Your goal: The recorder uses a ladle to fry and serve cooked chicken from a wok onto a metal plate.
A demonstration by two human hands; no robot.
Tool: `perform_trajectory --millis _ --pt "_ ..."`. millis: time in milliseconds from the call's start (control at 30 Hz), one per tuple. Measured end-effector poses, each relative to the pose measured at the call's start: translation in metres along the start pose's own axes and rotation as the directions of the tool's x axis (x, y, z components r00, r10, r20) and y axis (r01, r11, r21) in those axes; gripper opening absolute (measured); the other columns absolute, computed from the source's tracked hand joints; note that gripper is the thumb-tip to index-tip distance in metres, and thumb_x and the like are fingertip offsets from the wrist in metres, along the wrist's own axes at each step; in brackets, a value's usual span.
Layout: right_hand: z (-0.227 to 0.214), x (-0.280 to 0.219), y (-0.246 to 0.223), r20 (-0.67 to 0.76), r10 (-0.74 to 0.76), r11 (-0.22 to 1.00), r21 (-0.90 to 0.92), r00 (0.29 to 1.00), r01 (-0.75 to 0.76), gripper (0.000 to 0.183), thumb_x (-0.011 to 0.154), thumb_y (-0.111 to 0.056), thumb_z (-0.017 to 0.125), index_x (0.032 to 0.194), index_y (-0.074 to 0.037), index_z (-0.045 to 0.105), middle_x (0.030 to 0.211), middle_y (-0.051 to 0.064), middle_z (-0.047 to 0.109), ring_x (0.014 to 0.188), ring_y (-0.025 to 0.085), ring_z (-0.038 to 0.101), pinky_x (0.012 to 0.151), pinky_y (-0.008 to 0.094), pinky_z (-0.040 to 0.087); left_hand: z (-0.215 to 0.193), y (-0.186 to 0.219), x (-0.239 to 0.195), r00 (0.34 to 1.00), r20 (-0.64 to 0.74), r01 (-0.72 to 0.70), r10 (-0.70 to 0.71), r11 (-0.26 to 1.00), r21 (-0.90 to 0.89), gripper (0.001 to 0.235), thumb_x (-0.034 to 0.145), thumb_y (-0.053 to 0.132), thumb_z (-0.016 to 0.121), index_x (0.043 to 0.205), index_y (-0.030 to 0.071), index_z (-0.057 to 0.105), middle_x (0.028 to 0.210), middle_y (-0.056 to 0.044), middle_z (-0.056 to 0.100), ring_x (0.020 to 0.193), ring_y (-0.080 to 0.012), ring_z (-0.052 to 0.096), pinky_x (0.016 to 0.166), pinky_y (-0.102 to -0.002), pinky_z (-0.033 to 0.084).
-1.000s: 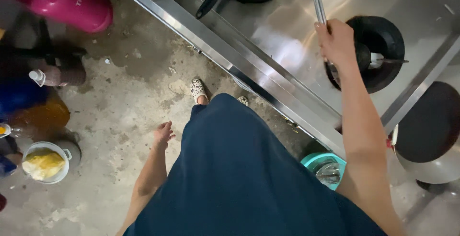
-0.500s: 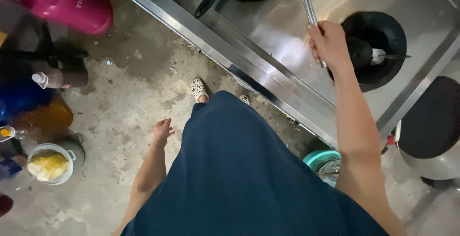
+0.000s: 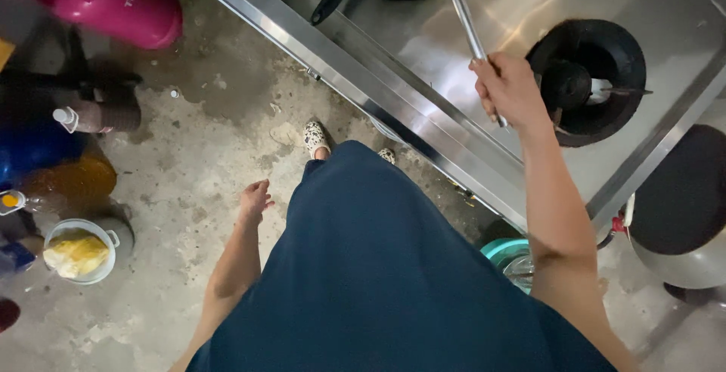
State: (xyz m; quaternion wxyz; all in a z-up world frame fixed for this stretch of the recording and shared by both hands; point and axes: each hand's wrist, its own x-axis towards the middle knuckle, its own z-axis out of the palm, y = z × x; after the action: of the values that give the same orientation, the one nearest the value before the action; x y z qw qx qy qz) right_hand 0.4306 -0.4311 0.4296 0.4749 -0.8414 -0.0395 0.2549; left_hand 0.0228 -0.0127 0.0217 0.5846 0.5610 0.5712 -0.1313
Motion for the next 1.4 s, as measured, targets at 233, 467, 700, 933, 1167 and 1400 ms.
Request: perform_trajectory --millis 233,467,700,933,1167,1400 --pt "-0.007 -0.008 0.021 0.001 0.073 0.997 -0.026 0.997 -0.073 0.030 0.104 -0.026 0.063 0.093 0.002 0.062 0.064 0.003 0.055 0.043 0.009 0.046 0.038 0.029 0.035 0.003 -0.019 0.011 1.000 -0.006 0.004 -0.004 1.000 -0.023 0.044 0.096 0.034 0.069 0.126 0.002 0.067 0.106 -0.010 0.064 0.091 -0.0226 0.065 0.066 -0.036 0.060" --pt "-0.011 -0.001 0.020 -0.130 -0.039 0.985 -0.172 0.991 0.016 0.038 0.106 -0.027 0.063 0.085 0.004 0.060 0.064 0.007 0.057 0.045 0.011 0.052 0.041 0.030 0.040 0.008 -0.016 0.009 1.000 0.005 0.029 -0.029 0.999 -0.037 0.044 0.095 0.033 0.068 0.129 0.005 0.066 0.111 -0.010 0.065 0.095 -0.0252 0.066 0.068 -0.037 0.060" --pt "-0.001 0.038 0.024 -0.042 -0.057 0.996 -0.064 0.997 0.054 0.034 0.106 -0.027 0.062 0.089 0.003 0.059 0.067 0.005 0.059 0.047 0.010 0.053 0.043 0.030 0.041 0.015 -0.008 0.008 0.999 0.037 0.022 -0.023 1.000 0.021 0.046 0.097 0.035 0.068 0.129 0.001 0.065 0.115 -0.012 0.065 0.099 -0.0261 0.066 0.069 -0.037 0.061" --pt "-0.031 0.012 0.018 0.017 -0.013 0.969 -0.246 1.000 0.017 0.034 0.105 -0.027 0.065 0.088 0.002 0.060 0.066 0.006 0.057 0.048 0.012 0.053 0.042 0.032 0.041 0.017 0.002 0.000 0.999 0.035 -0.007 0.008 0.999 -0.035 0.046 0.096 0.035 0.069 0.128 0.002 0.065 0.110 -0.010 0.064 0.091 -0.0215 0.064 0.068 -0.035 0.060" --pt "-0.079 -0.044 -0.001 -0.050 0.075 0.935 -0.344 0.996 -0.088 0.024 0.103 -0.023 0.065 0.105 0.000 0.067 0.064 0.005 0.059 0.048 0.011 0.054 0.042 0.030 0.041 0.014 -0.016 0.006 0.999 0.022 0.025 -0.023 0.998 -0.052 0.045 0.095 0.034 0.070 0.126 0.002 0.066 0.105 -0.009 0.064 0.089 -0.0221 0.065 0.066 -0.036 0.060" --pt "-0.073 -0.036 0.004 -0.031 0.035 0.967 -0.250 0.999 -0.042 0.023 0.106 -0.022 0.063 0.110 0.001 0.067 0.066 0.003 0.058 0.049 0.010 0.050 0.041 0.029 0.039 0.017 -0.010 0.008 0.999 0.017 0.050 -0.050 0.999 0.003 0.046 0.096 0.035 0.069 0.128 0.003 0.064 0.109 -0.009 0.065 0.093 -0.0227 0.066 0.067 -0.036 0.061"
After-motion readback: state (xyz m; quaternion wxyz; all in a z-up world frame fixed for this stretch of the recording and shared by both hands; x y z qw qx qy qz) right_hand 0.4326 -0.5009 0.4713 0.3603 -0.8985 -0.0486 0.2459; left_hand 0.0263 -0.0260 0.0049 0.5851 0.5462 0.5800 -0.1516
